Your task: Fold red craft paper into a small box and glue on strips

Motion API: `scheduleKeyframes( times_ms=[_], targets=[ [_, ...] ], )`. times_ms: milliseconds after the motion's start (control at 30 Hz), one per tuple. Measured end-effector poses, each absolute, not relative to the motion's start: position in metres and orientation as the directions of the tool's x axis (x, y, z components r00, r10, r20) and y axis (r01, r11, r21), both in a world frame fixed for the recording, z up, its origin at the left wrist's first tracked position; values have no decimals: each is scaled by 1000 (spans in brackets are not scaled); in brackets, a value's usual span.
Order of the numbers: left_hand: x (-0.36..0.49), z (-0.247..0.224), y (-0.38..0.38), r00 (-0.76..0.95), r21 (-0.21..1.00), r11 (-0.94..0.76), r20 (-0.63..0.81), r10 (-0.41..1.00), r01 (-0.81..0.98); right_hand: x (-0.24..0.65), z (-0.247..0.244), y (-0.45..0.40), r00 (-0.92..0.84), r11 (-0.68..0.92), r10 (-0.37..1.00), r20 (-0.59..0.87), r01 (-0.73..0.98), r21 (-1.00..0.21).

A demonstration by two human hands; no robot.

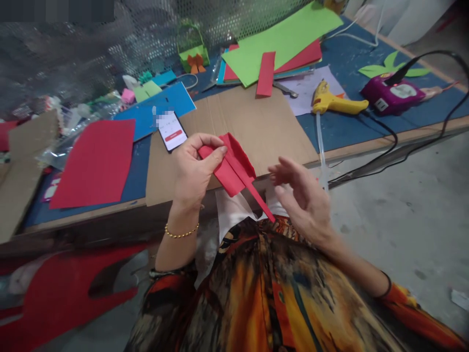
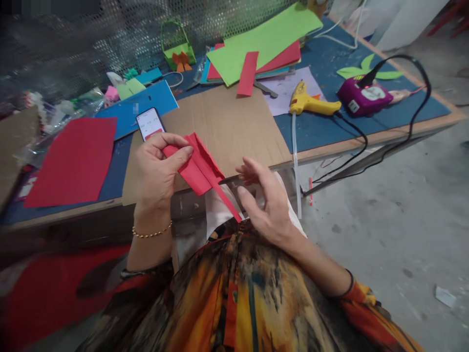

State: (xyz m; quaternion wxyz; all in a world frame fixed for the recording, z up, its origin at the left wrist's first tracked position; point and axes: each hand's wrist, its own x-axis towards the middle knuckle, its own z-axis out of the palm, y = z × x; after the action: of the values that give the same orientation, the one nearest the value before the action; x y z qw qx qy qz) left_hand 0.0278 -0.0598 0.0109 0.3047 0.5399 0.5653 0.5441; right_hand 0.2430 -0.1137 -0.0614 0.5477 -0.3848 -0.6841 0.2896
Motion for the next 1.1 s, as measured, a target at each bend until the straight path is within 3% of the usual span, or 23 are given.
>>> scheduleKeyframes(
  times_ms=[67,133,267,367,600,733,833,933,1100],
  targets=[
    [29,11,-59,-242,934,-192,270,932,303,238,-62,-109,-224,283,936,273,16,-959],
    [30,11,-59,-243,924,-197,283,928,327,231,-60,-102,-322,61,942,93,-107,-992],
    [32,10,-65,-237,915,-173,271,933,365,216,-51,-90,-386,-205,918,-96,-251,-946],
    [34,10,-70,-228,919,-170,261,938,355,211,-46,-88,-382,-291,909,-166,-299,-909],
    [33,4,-74,-223,933,-137,218,950,332,210,-46,-89,-351,-229,928,-126,-269,-936],
    [19,3,-72,-114,977,-26,51,992,210,216,-49,-88,-375,-157,923,-82,-176,-972],
    [5,11,-70,69,965,139,-158,985,223,226,-47,-86,-446,-48,894,-43,0,-999],
    [-5,19,-69,233,912,215,-307,923,350,236,-42,-83,-538,106,843,0,167,-980],
    [-1,18,-75,275,873,197,-343,898,447,245,-38,-73,-619,348,781,89,312,-884]
  ],
)
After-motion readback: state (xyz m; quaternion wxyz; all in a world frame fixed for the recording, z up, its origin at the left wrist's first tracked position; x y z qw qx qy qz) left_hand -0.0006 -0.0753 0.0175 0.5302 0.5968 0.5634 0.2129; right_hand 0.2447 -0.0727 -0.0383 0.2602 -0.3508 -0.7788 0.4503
